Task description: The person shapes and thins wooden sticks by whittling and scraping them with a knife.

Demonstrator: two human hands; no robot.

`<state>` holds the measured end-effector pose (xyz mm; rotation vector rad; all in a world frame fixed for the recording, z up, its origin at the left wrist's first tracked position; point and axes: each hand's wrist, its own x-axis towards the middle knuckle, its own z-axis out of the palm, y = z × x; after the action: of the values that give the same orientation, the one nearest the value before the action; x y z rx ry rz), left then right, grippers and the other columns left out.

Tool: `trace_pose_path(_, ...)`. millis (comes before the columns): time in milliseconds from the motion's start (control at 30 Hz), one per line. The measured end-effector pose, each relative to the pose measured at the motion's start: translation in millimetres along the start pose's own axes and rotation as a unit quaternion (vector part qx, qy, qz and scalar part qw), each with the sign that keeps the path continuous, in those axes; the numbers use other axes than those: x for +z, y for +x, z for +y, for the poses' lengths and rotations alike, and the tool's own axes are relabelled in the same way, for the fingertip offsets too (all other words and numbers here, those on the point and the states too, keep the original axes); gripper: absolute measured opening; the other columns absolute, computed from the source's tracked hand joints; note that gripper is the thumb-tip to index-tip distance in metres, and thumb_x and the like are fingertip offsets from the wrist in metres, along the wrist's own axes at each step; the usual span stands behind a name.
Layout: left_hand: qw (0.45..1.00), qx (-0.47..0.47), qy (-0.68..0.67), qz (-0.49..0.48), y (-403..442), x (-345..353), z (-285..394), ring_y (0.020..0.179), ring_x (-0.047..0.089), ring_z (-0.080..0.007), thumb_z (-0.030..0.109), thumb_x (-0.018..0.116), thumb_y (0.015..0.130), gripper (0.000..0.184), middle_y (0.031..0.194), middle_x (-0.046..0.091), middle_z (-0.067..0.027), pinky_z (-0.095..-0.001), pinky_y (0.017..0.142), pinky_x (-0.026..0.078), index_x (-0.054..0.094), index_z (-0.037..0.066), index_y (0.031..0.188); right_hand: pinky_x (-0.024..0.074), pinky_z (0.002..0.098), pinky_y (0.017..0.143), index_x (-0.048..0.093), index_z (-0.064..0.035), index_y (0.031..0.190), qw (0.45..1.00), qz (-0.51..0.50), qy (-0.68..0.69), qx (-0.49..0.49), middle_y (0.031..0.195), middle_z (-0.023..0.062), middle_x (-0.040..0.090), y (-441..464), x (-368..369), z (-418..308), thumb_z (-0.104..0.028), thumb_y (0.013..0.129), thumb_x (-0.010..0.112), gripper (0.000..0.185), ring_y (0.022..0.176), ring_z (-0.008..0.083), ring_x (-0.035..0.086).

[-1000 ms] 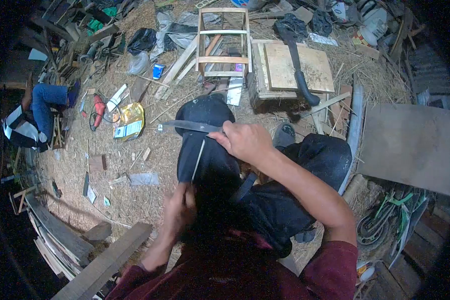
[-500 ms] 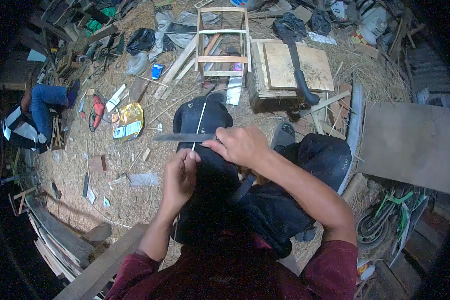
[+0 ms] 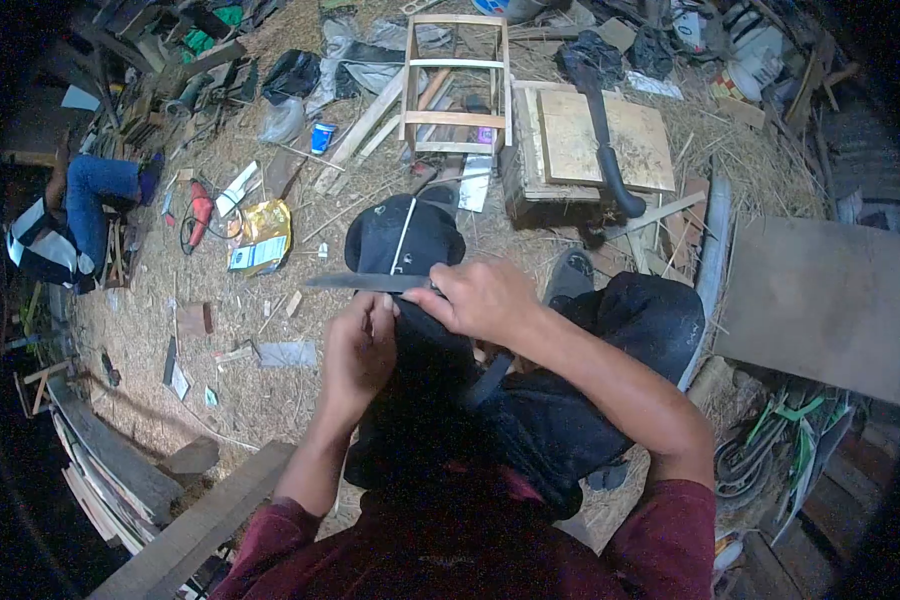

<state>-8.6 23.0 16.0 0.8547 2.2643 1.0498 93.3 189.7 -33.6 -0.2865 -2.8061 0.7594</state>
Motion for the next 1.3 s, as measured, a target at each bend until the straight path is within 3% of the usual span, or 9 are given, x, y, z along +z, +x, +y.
trace_pose_path(267,1.0,-0.008,0.01,-0.016,-32,-4,-16,0.073,0.067,-0.0445,0.01,0.054,0.098,0.011,0.076,0.064,-0.026,-0.0456,0.056,0.05,0.061,0.002,0.097,0.0499,0.0436,0.047,0.054,-0.007,0.07,0.998,0.045,-0.037,0.029,0.06,0.0112,0.061,-1,1,4,-0.047,0.094,0.061,0.047,0.054,0.0336,0.063)
trace_pose_path(467,1.0,-0.018,0.011,-0.002,-73,0,-29,0.074,0.068,-0.0438,0.009,0.055,0.096,0.009,0.075,0.065,-0.0254,-0.0448,0.058,0.051,0.061,0.003,0.097,0.049,0.0449,0.047,0.054,-0.0067,0.069,0.997,0.051,-0.032,0.038,0.06,0.0128,0.06,-2,-2,11,-0.046,0.094,0.062,0.047,0.054,0.0349,0.063)
trace_pose_path(567,0.999,-0.054,0.003,-0.006,-45,-2,-12,0.078,0.072,-0.0335,0.013,0.056,0.098,0.014,0.082,0.069,-0.0202,-0.0381,0.066,0.054,0.063,0.001,0.095,0.0494,0.0462,0.048,0.056,-0.0062,0.069,0.999,0.029,-0.006,0.012,0.06,0.014,0.061,-3,-3,8,-0.047,0.094,0.061,0.048,0.054,0.0359,0.063)
trace_pose_path(867,0.998,0.04,0.053,-0.001,-30,3,-17,0.071,0.072,-0.0256,0.015,0.056,0.1,0.017,0.075,0.066,-0.0199,-0.0376,0.061,0.052,0.063,0.0,0.093,0.051,0.0481,0.048,0.06,-0.0052,0.07,0.994,0.06,-0.043,0.075,0.057,0.018,0.061,-3,-4,10,-0.05,0.094,0.059,0.051,0.051,0.0378,0.063)
trace_pose_path(967,0.999,-0.028,0.008,-0.016,-53,-3,-16,0.074,0.068,-0.043,0.013,0.056,0.098,0.014,0.075,0.065,-0.0246,-0.0446,0.057,0.05,0.062,0.002,0.095,0.0503,0.0488,0.047,0.06,-0.0048,0.07,0.994,0.072,-0.035,0.076,0.056,0.019,0.06,-5,-3,14,-0.05,0.095,0.058,0.052,0.05,0.0395,0.062)
trace_pose_path(1067,0.998,-0.057,0.004,-0.009,-59,-5,-18,0.061,0.068,-0.0316,0.016,0.054,0.1,0.017,0.065,0.06,-0.0185,-0.0383,0.054,0.047,0.063,0.003,0.098,0.0486,0.048,0.047,0.06,-0.004,0.07,0.995,0.074,-0.006,0.066,0.055,0.0188,0.059,-6,-2,19,-0.048,0.097,0.057,0.051,0.05,0.0391,0.061)
trace_pose_path(1167,0.994,-0.08,-0.068,-0.001,-39,-5,-15,0.05,0.053,-0.015,0.022,0.051,0.103,0.024,0.056,0.051,-0.0069,-0.0313,0.05,0.038,0.064,0.002,0.097,0.0454,0.0454,0.046,0.061,-0.0032,0.071,0.988,0.047,0.113,0.096,0.054,0.0176,0.057,-1,-13,25,-0.045,0.099,0.055,0.051,0.047,0.034,0.059)
trace_pose_path(1233,0.984,-0.099,-0.144,-0.029,-24,-4,-14,0.053,0.043,-0.0081,0.024,0.05,0.105,0.027,0.061,0.047,0.0024,-0.0255,0.05,0.031,0.064,0.002,0.096,0.0416,0.0411,0.046,0.064,-0.0018,0.073,0.959,0.058,0.224,0.163,0.054,0.016,0.056,3,-30,20,-0.039,0.102,0.052,0.049,0.045,0.0245,0.055)
trace_pose_path(1300,0.974,-0.125,-0.182,-0.056,-9,-4,-8,0.055,0.037,-0.0024,0.021,0.049,0.106,0.026,0.062,0.044,0.0073,-0.0223,0.05,0.027,0.064,0.002,0.094,0.0413,0.0403,0.046,0.065,-0.0009,0.074,0.955,0.103,0.224,0.167,0.056,0.0161,0.057,5,-36,30,-0.038,0.103,0.052,0.049,0.045,0.0226,0.055)
